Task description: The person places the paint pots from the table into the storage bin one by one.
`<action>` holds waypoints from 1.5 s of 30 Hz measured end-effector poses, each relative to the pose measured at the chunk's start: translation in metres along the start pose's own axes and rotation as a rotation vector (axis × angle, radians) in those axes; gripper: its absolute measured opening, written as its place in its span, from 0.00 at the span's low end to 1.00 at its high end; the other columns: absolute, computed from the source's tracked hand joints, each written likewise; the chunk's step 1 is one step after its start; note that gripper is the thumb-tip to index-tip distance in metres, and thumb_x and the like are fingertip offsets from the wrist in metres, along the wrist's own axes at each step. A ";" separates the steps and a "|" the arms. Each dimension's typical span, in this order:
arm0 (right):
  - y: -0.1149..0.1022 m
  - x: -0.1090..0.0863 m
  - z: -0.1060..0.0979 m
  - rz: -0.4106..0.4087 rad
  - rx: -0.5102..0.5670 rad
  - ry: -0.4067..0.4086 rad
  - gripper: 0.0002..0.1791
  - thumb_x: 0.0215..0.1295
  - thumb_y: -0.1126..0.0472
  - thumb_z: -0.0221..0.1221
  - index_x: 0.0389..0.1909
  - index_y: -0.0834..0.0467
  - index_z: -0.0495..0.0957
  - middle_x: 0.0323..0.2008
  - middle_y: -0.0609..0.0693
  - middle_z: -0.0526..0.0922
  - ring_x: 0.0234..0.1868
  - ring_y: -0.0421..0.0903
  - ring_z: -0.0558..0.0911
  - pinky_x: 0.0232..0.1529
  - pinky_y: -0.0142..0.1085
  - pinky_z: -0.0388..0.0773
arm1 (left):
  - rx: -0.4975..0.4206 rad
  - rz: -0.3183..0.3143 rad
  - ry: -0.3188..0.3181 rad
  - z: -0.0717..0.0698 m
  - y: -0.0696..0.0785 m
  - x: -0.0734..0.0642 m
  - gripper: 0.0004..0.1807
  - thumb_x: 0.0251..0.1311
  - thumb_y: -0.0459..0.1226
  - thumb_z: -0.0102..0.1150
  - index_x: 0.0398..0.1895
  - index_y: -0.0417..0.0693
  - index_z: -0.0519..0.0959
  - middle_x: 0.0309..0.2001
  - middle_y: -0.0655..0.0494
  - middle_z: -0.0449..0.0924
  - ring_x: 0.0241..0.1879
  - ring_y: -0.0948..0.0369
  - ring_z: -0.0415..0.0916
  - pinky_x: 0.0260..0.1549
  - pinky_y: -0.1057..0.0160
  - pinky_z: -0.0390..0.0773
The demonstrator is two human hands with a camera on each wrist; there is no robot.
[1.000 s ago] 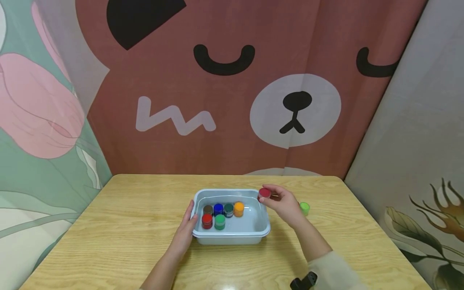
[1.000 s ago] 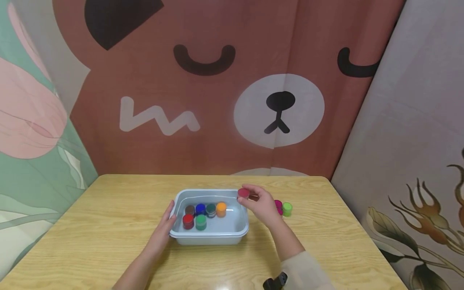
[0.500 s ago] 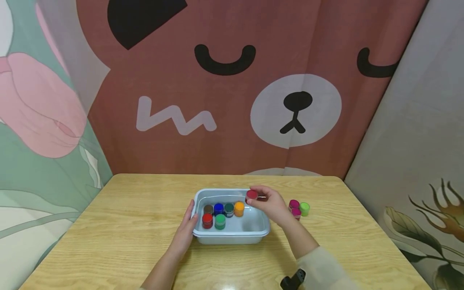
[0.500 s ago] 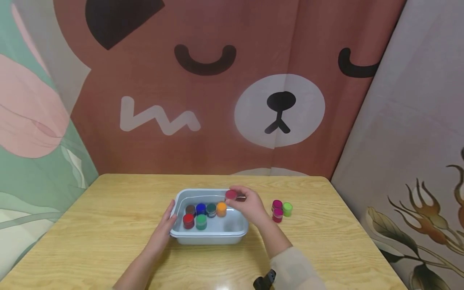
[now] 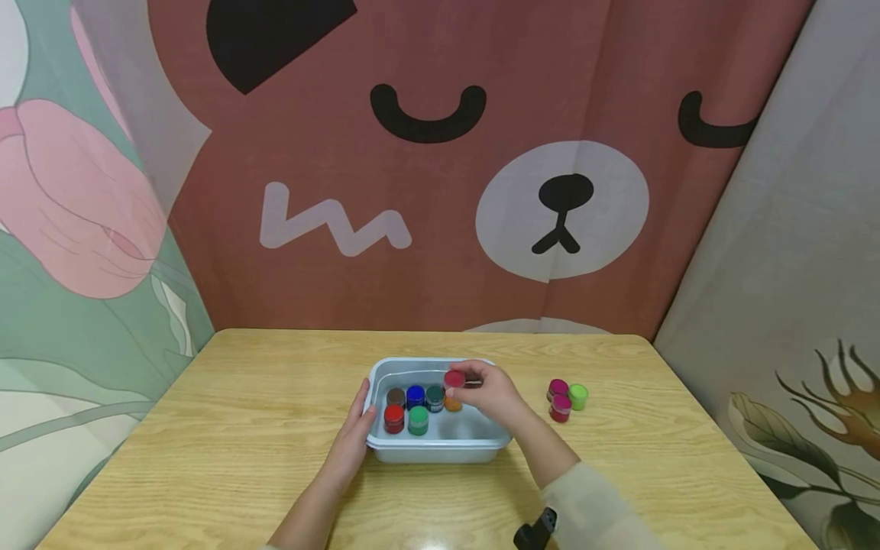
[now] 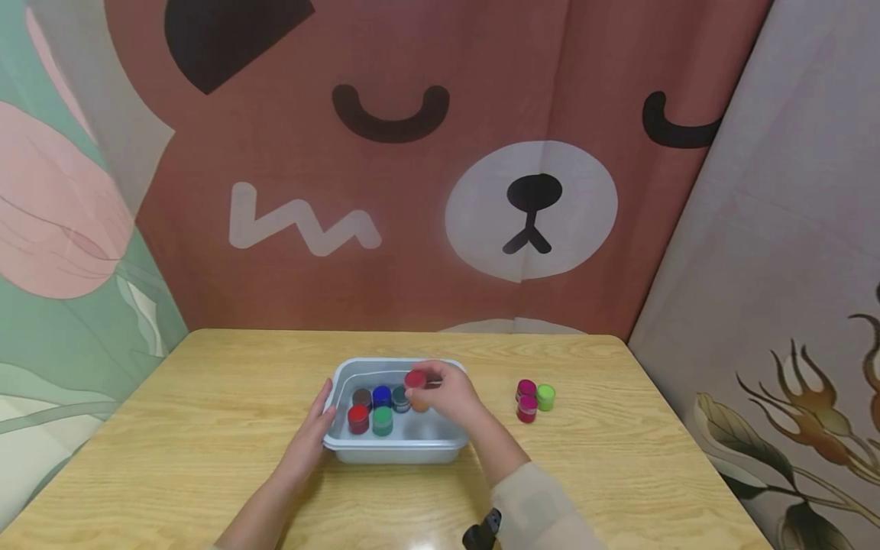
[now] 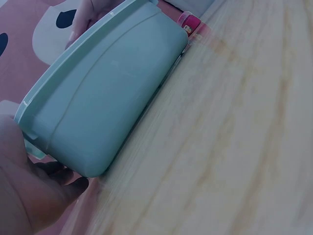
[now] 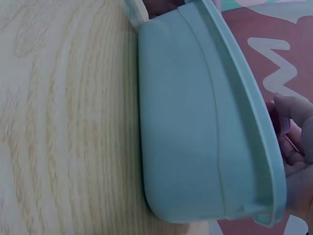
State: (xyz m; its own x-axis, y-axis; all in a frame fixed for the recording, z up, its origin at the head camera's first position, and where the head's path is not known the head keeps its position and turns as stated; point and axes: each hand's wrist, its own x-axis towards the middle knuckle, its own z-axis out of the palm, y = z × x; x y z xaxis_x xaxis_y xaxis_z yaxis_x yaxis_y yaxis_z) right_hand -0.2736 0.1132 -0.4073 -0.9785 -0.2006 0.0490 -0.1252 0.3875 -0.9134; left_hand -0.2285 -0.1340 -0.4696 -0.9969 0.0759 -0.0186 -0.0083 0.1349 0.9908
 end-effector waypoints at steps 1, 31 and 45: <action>0.000 0.001 0.002 0.004 -0.001 -0.008 0.25 0.56 0.61 0.70 0.55 0.63 0.79 0.46 0.55 0.85 0.48 0.47 0.82 0.46 0.37 0.84 | -0.002 0.002 0.000 0.000 0.000 0.000 0.32 0.77 0.46 0.34 0.80 0.56 0.41 0.80 0.46 0.37 0.78 0.41 0.32 0.72 0.32 0.37; 0.011 0.013 0.026 0.024 -0.307 -0.128 0.23 0.49 0.63 0.74 0.48 0.60 0.82 0.43 0.51 0.84 0.42 0.44 0.80 0.48 0.39 0.80 | 0.012 -0.009 0.008 0.000 -0.001 0.000 0.32 0.77 0.46 0.34 0.80 0.59 0.41 0.80 0.46 0.37 0.78 0.40 0.31 0.71 0.31 0.36; 0.005 0.011 0.031 0.043 -0.421 -0.156 0.21 0.48 0.64 0.74 0.45 0.58 0.83 0.38 0.50 0.82 0.40 0.44 0.77 0.46 0.41 0.78 | 0.037 -0.002 0.019 0.001 -0.001 0.000 0.32 0.77 0.45 0.34 0.80 0.57 0.42 0.80 0.45 0.37 0.78 0.40 0.32 0.72 0.32 0.36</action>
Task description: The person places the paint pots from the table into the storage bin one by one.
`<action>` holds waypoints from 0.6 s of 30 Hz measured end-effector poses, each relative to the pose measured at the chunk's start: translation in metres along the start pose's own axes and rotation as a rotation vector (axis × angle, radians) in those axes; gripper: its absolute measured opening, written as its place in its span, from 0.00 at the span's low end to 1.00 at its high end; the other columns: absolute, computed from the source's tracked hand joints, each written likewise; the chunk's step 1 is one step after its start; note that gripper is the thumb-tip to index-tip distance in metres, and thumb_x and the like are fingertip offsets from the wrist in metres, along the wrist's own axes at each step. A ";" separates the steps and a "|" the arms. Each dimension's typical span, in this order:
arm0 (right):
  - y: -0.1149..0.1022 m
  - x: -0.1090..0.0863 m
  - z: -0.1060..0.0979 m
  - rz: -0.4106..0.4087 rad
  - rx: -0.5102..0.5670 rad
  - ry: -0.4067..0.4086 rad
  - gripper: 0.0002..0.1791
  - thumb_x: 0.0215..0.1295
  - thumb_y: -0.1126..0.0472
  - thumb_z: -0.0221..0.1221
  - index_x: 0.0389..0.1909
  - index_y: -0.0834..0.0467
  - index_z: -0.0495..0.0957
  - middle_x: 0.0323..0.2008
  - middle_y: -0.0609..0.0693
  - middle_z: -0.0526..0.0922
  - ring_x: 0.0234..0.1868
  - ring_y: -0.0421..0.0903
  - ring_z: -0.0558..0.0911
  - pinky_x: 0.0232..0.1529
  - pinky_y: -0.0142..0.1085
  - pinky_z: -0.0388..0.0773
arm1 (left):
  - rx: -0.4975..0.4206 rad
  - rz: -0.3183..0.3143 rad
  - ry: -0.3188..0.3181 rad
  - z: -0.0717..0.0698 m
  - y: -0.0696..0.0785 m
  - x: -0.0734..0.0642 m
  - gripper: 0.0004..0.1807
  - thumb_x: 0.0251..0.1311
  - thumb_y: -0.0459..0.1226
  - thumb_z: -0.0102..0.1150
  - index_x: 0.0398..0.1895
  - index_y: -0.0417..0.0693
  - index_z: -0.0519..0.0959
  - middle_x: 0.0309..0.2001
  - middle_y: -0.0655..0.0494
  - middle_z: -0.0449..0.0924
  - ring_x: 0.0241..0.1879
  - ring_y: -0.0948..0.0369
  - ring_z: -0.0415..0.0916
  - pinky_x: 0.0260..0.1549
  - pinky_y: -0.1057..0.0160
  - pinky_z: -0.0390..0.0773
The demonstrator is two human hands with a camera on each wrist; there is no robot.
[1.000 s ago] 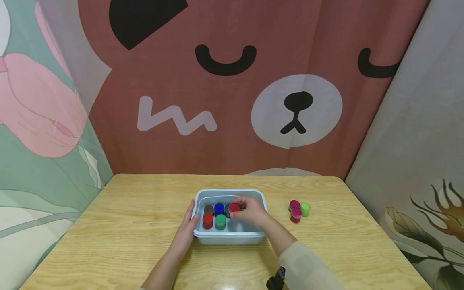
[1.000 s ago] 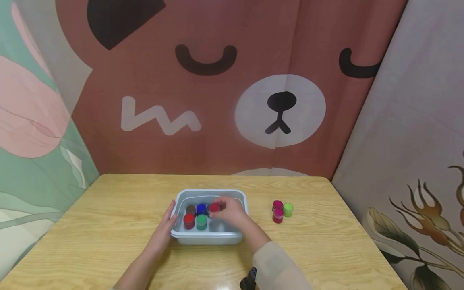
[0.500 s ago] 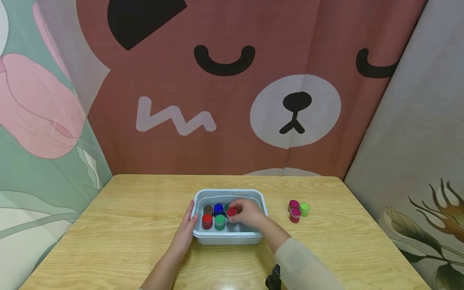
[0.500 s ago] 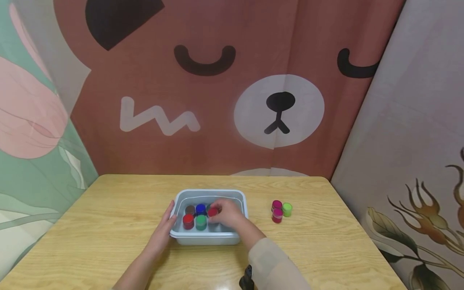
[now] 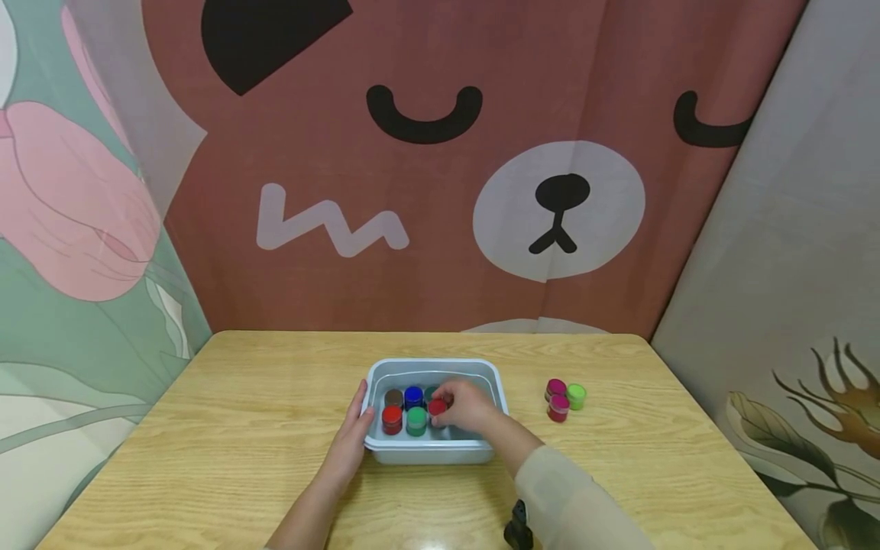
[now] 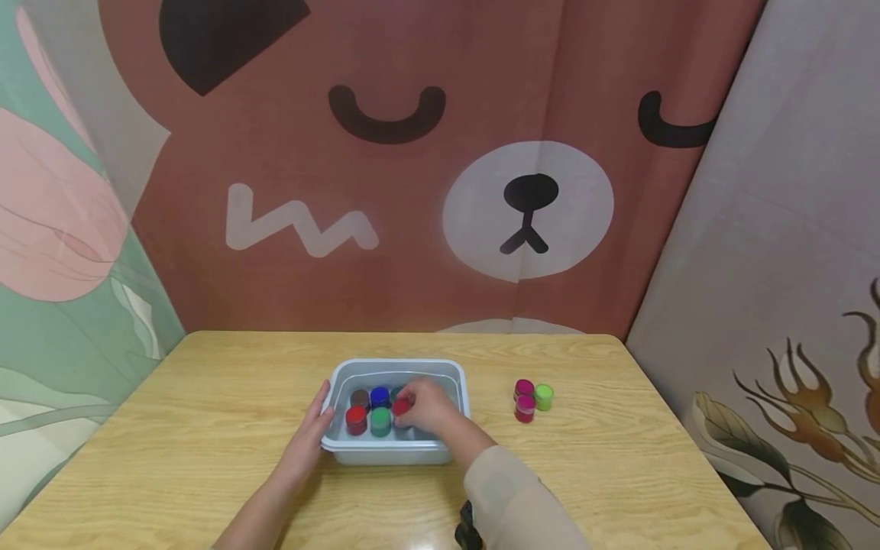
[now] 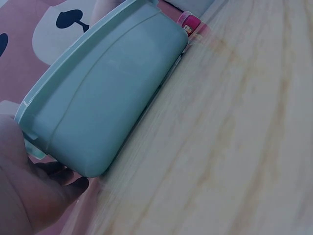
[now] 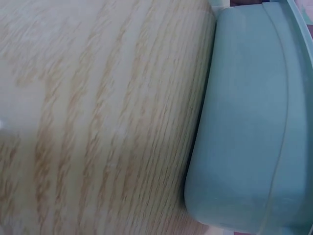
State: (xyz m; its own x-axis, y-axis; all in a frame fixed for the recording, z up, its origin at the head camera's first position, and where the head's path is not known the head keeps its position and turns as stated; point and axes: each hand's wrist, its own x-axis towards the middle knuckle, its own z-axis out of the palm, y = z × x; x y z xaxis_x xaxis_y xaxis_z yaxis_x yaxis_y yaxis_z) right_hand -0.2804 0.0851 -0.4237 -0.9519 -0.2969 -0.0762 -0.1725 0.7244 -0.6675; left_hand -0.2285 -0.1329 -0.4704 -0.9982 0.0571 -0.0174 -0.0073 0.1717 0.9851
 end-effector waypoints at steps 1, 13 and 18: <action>0.000 0.000 0.000 0.000 -0.004 -0.002 0.21 0.48 0.64 0.74 0.46 0.59 0.83 0.38 0.50 0.82 0.40 0.44 0.77 0.47 0.41 0.78 | 0.001 -0.001 -0.001 0.000 0.000 0.000 0.32 0.77 0.45 0.34 0.80 0.57 0.42 0.80 0.45 0.37 0.78 0.40 0.32 0.72 0.32 0.36; -0.003 0.001 0.005 -0.023 -0.079 0.016 0.19 0.47 0.65 0.74 0.42 0.59 0.82 0.36 0.50 0.83 0.39 0.45 0.79 0.47 0.43 0.79 | 0.003 -0.005 -0.002 0.000 0.001 0.000 0.32 0.77 0.46 0.34 0.80 0.57 0.41 0.80 0.45 0.37 0.78 0.40 0.32 0.72 0.32 0.36; -0.005 0.000 0.005 -0.029 -0.094 0.022 0.18 0.47 0.66 0.74 0.41 0.59 0.82 0.35 0.51 0.82 0.39 0.46 0.79 0.46 0.43 0.79 | 0.002 -0.005 0.002 0.000 0.000 0.000 0.32 0.77 0.45 0.35 0.80 0.56 0.42 0.80 0.45 0.37 0.78 0.40 0.33 0.72 0.32 0.37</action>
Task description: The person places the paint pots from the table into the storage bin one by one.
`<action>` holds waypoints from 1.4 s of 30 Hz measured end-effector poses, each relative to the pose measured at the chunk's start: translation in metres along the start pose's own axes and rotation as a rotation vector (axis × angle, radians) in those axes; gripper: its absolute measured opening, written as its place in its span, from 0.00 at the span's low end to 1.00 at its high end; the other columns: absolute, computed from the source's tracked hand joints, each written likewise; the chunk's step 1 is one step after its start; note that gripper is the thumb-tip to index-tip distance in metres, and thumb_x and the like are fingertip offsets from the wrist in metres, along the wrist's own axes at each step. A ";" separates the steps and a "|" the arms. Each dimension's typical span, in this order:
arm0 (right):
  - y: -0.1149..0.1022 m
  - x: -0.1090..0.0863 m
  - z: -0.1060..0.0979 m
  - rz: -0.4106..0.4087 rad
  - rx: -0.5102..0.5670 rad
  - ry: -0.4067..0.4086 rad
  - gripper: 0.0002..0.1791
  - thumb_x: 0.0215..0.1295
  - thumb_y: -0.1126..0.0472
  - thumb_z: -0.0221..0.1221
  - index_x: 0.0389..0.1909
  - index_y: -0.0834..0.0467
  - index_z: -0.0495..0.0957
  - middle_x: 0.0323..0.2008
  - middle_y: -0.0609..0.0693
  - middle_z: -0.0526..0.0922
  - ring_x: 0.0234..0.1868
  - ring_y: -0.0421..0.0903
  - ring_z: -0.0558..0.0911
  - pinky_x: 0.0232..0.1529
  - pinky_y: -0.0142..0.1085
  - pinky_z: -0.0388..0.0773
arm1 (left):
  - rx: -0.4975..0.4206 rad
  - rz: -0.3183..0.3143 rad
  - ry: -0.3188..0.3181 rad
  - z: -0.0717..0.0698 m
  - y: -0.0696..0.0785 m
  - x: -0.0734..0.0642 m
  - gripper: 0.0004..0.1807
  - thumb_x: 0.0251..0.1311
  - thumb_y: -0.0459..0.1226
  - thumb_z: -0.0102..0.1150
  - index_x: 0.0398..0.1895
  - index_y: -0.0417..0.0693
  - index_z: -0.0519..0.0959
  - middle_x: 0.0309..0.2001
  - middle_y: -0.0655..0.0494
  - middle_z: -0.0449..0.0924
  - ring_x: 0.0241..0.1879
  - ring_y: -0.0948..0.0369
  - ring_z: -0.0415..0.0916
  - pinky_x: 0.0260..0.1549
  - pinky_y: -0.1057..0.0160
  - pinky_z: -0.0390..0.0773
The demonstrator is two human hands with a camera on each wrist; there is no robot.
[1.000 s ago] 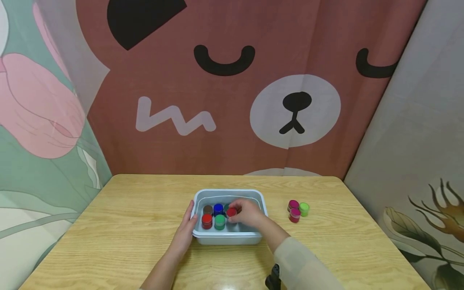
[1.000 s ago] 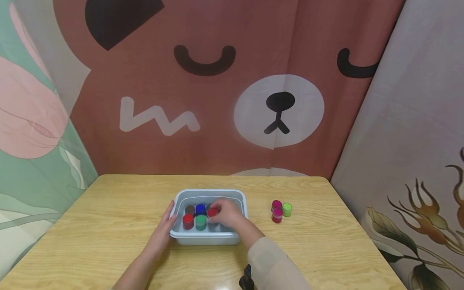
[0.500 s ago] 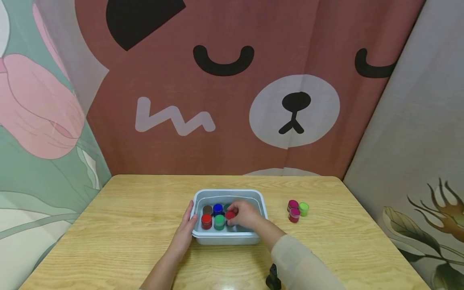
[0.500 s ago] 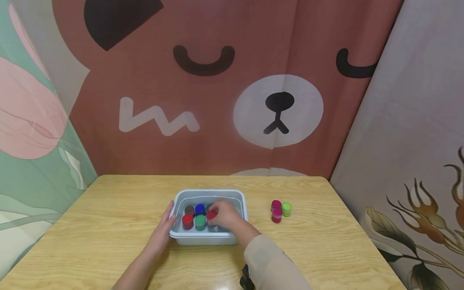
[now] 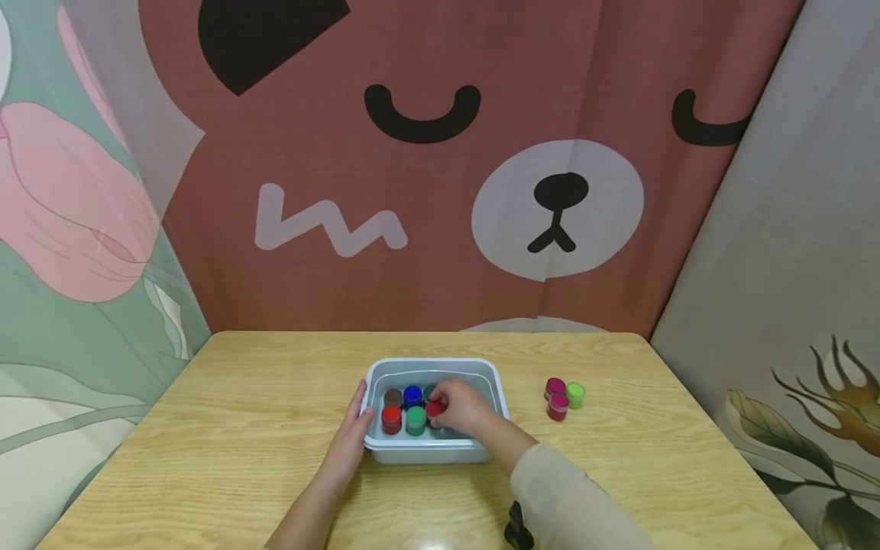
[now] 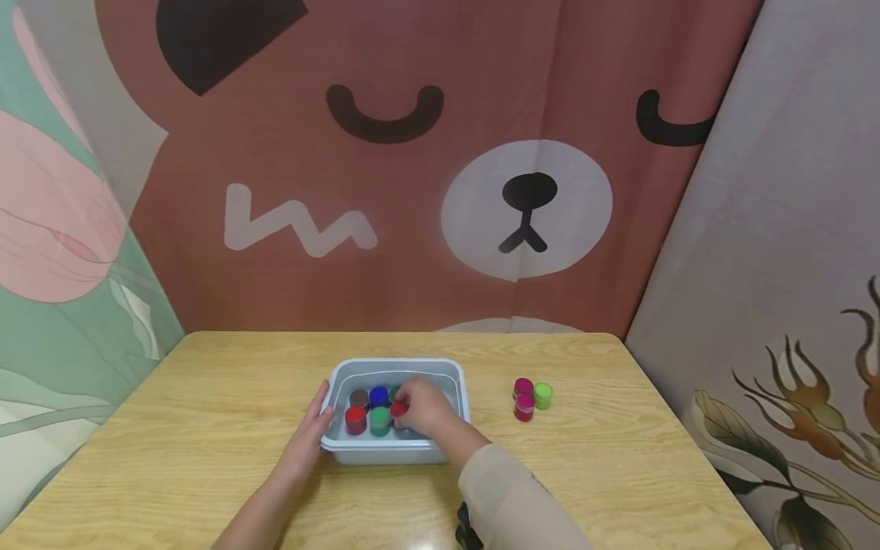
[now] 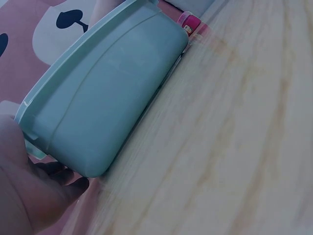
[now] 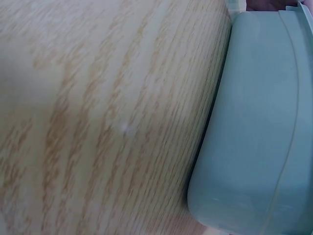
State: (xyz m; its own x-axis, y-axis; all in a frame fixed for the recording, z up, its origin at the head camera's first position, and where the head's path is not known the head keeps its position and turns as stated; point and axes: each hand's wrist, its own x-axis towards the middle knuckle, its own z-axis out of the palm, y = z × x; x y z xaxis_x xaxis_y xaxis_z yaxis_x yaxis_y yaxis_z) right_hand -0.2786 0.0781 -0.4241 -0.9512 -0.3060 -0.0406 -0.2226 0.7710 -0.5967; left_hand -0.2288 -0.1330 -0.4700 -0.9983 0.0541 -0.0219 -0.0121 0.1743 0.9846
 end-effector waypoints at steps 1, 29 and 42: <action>0.000 0.000 0.000 -0.001 -0.001 0.001 0.18 0.47 0.66 0.74 0.41 0.59 0.82 0.35 0.51 0.82 0.39 0.45 0.79 0.47 0.43 0.79 | -0.002 0.001 0.000 0.000 0.000 0.000 0.32 0.77 0.45 0.35 0.80 0.56 0.42 0.80 0.45 0.37 0.78 0.40 0.32 0.72 0.32 0.37; 0.004 -0.011 -0.029 0.014 0.282 0.083 0.20 0.55 0.62 0.70 0.49 0.62 0.80 0.44 0.58 0.82 0.42 0.45 0.80 0.43 0.38 0.81 | -0.043 0.009 -0.018 -0.001 0.002 -0.001 0.32 0.77 0.46 0.34 0.80 0.56 0.41 0.80 0.45 0.36 0.78 0.40 0.31 0.72 0.33 0.36; 0.016 -0.026 -0.060 0.075 0.321 0.167 0.21 0.61 0.58 0.67 0.54 0.59 0.79 0.44 0.53 0.83 0.44 0.46 0.79 0.46 0.38 0.82 | -0.041 0.002 -0.010 -0.001 -0.001 0.000 0.32 0.77 0.46 0.35 0.80 0.56 0.42 0.80 0.45 0.37 0.78 0.40 0.32 0.72 0.32 0.36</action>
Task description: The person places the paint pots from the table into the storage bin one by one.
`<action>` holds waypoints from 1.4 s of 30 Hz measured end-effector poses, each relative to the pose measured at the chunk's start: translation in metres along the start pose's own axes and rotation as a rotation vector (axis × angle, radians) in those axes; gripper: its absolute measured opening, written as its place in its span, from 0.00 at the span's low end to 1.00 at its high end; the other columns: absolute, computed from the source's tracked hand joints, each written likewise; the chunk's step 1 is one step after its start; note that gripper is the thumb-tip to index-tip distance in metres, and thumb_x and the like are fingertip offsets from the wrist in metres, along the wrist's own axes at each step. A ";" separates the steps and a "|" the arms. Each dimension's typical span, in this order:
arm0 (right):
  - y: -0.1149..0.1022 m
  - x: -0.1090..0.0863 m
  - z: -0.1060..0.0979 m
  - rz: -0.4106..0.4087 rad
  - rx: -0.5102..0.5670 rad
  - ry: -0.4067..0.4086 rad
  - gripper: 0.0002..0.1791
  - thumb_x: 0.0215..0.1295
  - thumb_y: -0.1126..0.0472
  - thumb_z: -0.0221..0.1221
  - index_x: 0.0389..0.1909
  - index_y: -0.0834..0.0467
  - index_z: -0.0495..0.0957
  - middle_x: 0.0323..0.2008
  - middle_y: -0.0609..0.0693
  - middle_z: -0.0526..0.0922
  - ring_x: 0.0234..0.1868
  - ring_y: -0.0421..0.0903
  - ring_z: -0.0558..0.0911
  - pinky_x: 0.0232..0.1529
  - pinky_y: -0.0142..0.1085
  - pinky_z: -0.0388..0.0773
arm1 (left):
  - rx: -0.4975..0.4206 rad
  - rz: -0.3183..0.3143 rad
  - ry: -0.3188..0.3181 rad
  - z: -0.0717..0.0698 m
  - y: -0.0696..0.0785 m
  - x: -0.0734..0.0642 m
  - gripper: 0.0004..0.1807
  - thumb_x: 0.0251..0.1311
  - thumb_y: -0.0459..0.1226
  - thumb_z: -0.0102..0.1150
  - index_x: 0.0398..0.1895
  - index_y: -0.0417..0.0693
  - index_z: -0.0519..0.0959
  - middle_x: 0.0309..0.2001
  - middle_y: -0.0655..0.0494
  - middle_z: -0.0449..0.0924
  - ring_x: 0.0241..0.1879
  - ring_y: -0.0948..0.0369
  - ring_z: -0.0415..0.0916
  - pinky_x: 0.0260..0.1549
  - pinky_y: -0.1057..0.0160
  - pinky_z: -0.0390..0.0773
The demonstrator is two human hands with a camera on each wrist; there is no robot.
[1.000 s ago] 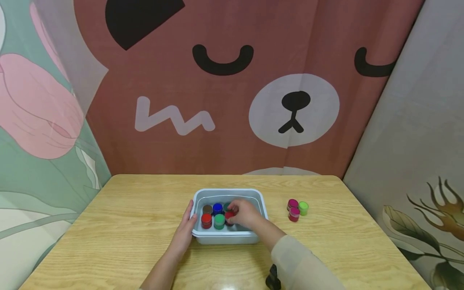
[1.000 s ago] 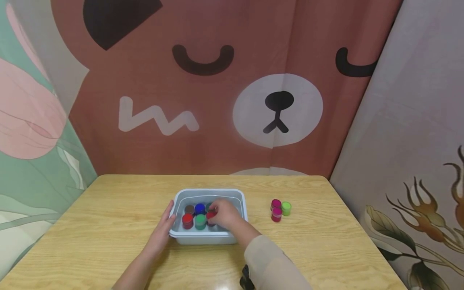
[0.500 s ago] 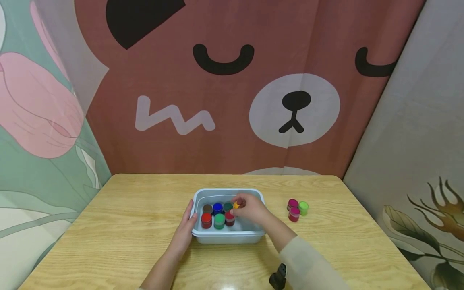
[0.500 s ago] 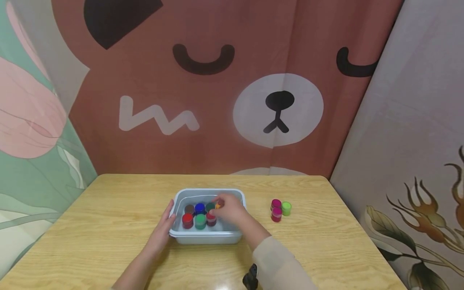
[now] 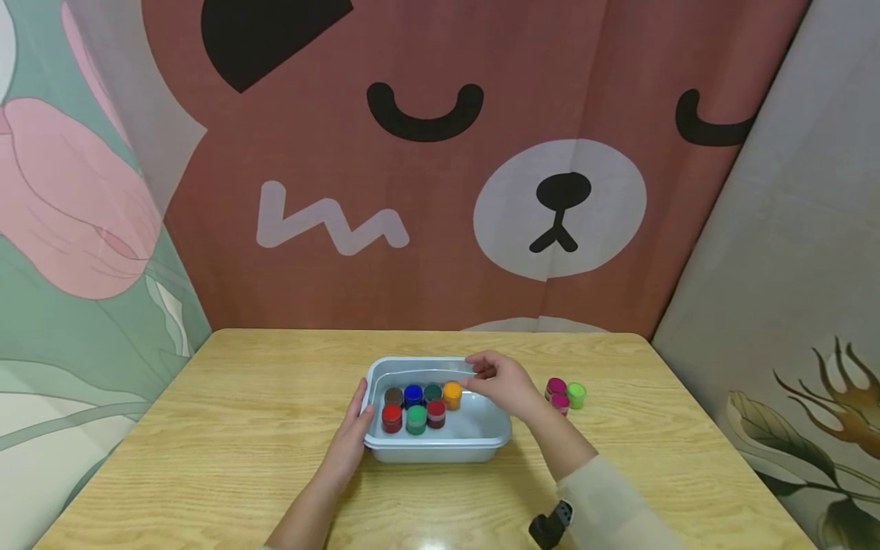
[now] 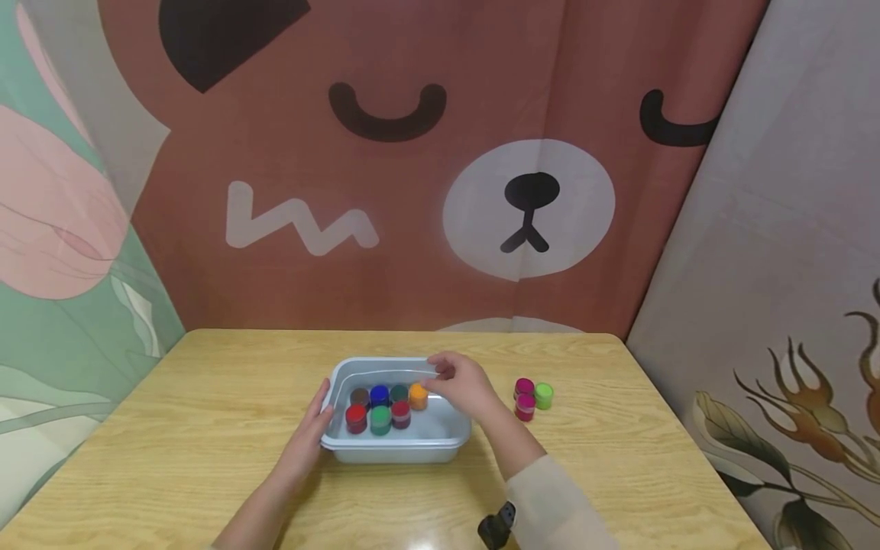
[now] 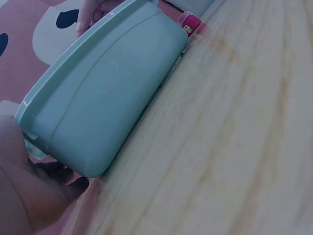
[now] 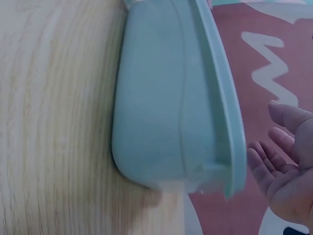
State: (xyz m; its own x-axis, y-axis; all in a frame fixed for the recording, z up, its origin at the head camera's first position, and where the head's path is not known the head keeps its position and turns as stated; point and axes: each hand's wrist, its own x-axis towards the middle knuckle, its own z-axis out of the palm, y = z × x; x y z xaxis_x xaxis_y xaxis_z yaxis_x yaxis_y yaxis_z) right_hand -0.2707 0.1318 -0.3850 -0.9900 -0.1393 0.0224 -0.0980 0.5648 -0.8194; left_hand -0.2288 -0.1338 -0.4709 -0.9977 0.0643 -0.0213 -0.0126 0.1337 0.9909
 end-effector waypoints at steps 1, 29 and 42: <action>0.001 -0.001 -0.003 0.000 0.005 0.013 0.21 0.61 0.57 0.67 0.55 0.58 0.79 0.44 0.53 0.82 0.45 0.46 0.79 0.46 0.38 0.83 | 0.001 -0.002 -0.001 0.000 0.000 0.000 0.32 0.77 0.46 0.35 0.80 0.57 0.42 0.80 0.45 0.37 0.78 0.40 0.31 0.72 0.32 0.36; 0.067 -0.030 -0.067 0.079 0.156 0.240 0.29 0.65 0.50 0.64 0.62 0.58 0.73 0.54 0.57 0.74 0.45 0.41 0.75 0.34 0.26 0.78 | 0.004 -0.003 -0.008 0.000 0.003 -0.002 0.32 0.77 0.47 0.34 0.80 0.56 0.41 0.80 0.45 0.36 0.78 0.40 0.31 0.71 0.32 0.36; 0.107 -0.037 -0.069 0.170 0.110 0.287 0.29 0.69 0.51 0.60 0.66 0.61 0.68 0.62 0.62 0.71 0.62 0.52 0.70 0.46 0.22 0.72 | -0.006 -0.003 -0.008 0.000 0.004 -0.001 0.32 0.77 0.45 0.34 0.80 0.56 0.41 0.80 0.45 0.36 0.78 0.40 0.31 0.72 0.32 0.36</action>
State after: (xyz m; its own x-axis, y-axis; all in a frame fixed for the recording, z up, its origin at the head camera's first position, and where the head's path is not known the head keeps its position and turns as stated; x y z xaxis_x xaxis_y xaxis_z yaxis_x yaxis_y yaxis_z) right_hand -0.2515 0.2533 -0.4338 -0.9810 0.1921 0.0273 0.0670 0.4671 -0.8817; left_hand -0.2278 -0.1331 -0.4674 -0.9971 0.0721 -0.0251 -0.0157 0.1277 0.9917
